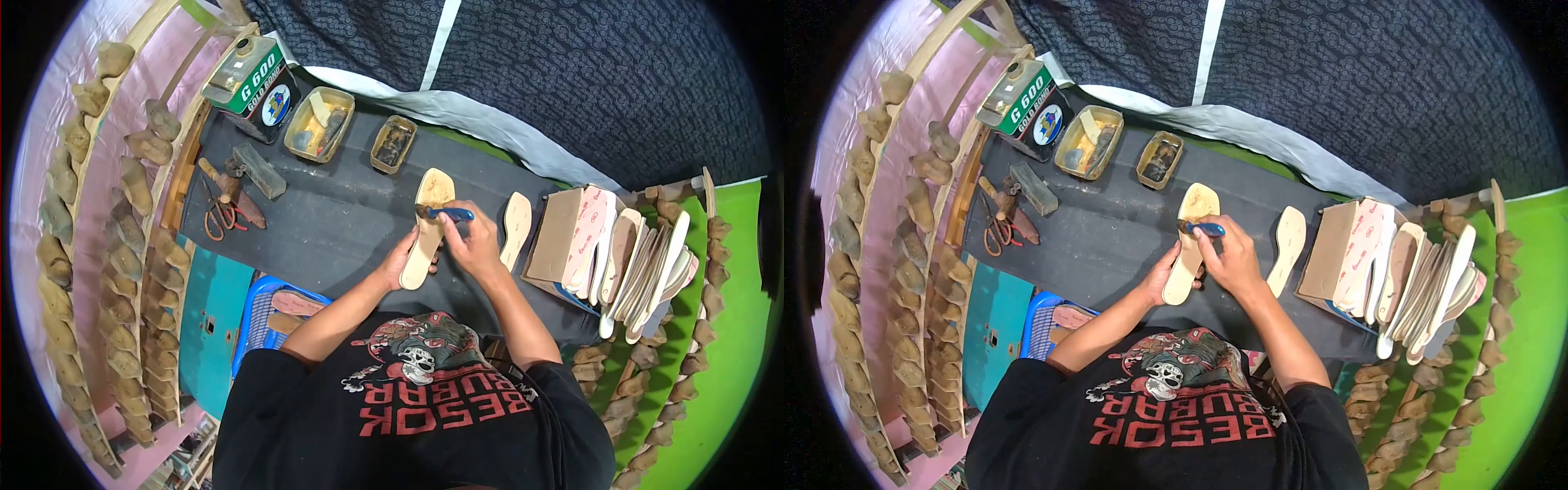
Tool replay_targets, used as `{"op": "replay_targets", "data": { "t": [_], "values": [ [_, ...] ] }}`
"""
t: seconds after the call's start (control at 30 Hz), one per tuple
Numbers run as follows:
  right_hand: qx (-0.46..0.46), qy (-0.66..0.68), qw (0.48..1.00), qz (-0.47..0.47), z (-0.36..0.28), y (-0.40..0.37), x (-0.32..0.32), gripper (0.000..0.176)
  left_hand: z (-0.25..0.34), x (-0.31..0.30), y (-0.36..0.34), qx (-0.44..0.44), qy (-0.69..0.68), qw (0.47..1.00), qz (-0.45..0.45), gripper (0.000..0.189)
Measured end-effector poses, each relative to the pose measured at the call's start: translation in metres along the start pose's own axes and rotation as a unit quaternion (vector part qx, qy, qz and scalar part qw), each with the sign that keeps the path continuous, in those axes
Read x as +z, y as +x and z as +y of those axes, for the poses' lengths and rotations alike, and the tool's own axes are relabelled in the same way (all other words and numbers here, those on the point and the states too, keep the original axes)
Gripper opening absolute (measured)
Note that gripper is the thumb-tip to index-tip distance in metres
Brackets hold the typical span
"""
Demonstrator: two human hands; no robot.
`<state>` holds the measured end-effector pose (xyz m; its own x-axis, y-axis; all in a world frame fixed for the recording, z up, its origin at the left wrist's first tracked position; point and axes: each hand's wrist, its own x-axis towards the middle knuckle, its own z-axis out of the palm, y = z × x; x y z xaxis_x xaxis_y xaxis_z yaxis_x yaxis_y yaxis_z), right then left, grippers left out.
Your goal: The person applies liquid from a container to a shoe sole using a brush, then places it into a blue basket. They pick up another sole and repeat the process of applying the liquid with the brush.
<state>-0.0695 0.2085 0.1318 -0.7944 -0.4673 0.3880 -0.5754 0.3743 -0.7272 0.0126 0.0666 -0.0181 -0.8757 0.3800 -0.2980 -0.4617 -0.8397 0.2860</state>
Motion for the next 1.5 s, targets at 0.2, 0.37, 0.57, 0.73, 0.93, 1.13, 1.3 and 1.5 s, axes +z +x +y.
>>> {"op": "replay_targets", "data": {
  "t": [0.2,0.37,0.57,0.73,0.93,1.13,1.3,1.5],
  "values": [
    [0.005,-0.012,0.997,0.074,0.010,0.007,-0.002,0.014,-0.002,-0.001,0.002,-0.032,-0.027,0.998,-0.043,0.054],
    [-0.044,-0.021,0.997,0.053,0.000,0.009,-0.001,0.016,-0.002,0.003,-0.005,-0.009,-0.014,1.000,-0.017,0.053],
    [-0.047,-0.016,0.998,0.038,0.002,0.008,0.003,0.016,-0.003,-0.003,-0.006,-0.017,-0.035,0.999,-0.027,0.051],
    [-0.048,-0.027,0.996,0.070,0.008,0.023,0.004,0.015,-0.005,-0.003,-0.004,-0.024,-0.035,0.999,-0.033,0.050],
    [-0.019,0.008,0.999,0.025,-0.013,0.000,0.004,0.015,0.001,-0.005,-0.001,-0.001,-0.030,0.999,-0.020,0.047],
    [-0.014,-0.010,0.998,0.063,-0.009,-0.010,0.001,0.014,0.012,0.001,0.006,0.007,-0.027,0.999,-0.033,0.052],
    [0.024,-0.055,0.991,0.120,0.010,-0.001,-0.022,0.013,0.019,0.015,0.009,0.034,0.032,0.998,-0.047,0.057],
    [-0.011,-0.044,0.991,0.126,0.006,-0.003,-0.013,0.015,0.010,0.025,0.011,0.044,0.068,0.997,-0.016,0.055]
  ]
}}
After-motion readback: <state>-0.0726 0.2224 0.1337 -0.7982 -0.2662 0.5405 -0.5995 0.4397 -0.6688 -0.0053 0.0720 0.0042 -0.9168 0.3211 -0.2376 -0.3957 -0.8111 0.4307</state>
